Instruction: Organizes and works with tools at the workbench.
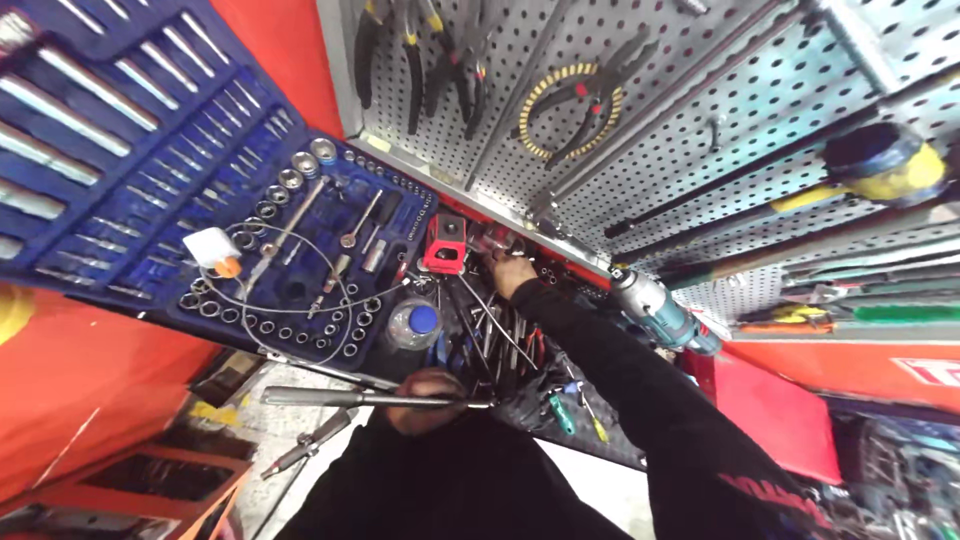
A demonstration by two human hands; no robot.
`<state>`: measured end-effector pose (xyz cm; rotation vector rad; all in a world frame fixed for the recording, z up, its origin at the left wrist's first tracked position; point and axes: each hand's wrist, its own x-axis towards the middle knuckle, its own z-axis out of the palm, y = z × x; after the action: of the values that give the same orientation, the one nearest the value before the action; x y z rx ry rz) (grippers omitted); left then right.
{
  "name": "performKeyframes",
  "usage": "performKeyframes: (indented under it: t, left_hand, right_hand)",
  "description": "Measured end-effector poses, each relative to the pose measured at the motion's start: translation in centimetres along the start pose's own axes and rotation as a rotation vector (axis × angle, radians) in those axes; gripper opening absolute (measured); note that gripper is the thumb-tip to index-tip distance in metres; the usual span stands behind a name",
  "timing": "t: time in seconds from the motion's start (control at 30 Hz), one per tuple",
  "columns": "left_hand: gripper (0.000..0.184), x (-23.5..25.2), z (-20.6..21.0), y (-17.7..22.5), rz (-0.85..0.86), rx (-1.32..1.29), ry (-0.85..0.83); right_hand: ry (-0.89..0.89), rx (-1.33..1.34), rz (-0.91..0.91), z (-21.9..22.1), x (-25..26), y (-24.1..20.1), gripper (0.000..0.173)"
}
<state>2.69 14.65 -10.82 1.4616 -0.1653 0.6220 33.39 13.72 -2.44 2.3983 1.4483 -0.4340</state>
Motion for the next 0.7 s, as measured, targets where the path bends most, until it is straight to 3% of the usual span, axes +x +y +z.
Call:
performKeyframes:
  t: [0.07, 0.47, 0.53, 0.63, 0.7]
  left_hand:
    - [0.016, 0.1, 0.0, 0.0, 0.003, 0.030, -0.018]
    - [0.019, -0.2, -0.3, 0.0, -0.039, 0.143, -0.018]
    - [0.019, -0.2, -0.4, 0.0, -0.046, 0.143, -0.024]
    - [0.020, -0.4, 0.0, 0.1, -0.063, 0.129, 0.004]
    - [0.020, -0.6, 0.0, 0.0, -0.062, 0.137, 0.010]
  right_hand:
    - [-0.029, -0.015, 0.022, 0.0, 0.1, -0.4, 0.035]
    - [-0.091, 0.032, 0.157, -4.8, -3.5, -1.7, 0.042]
    - [0.129, 0.167, 0.115, -5.2, -4.5, -0.3, 0.039]
    - [0.647, 0.403, 0.088, -4.5, -4.7, 1.3, 0.027]
    - [0.801, 0.517, 0.155, -4.1, -4.0, 1.4, 0.024]
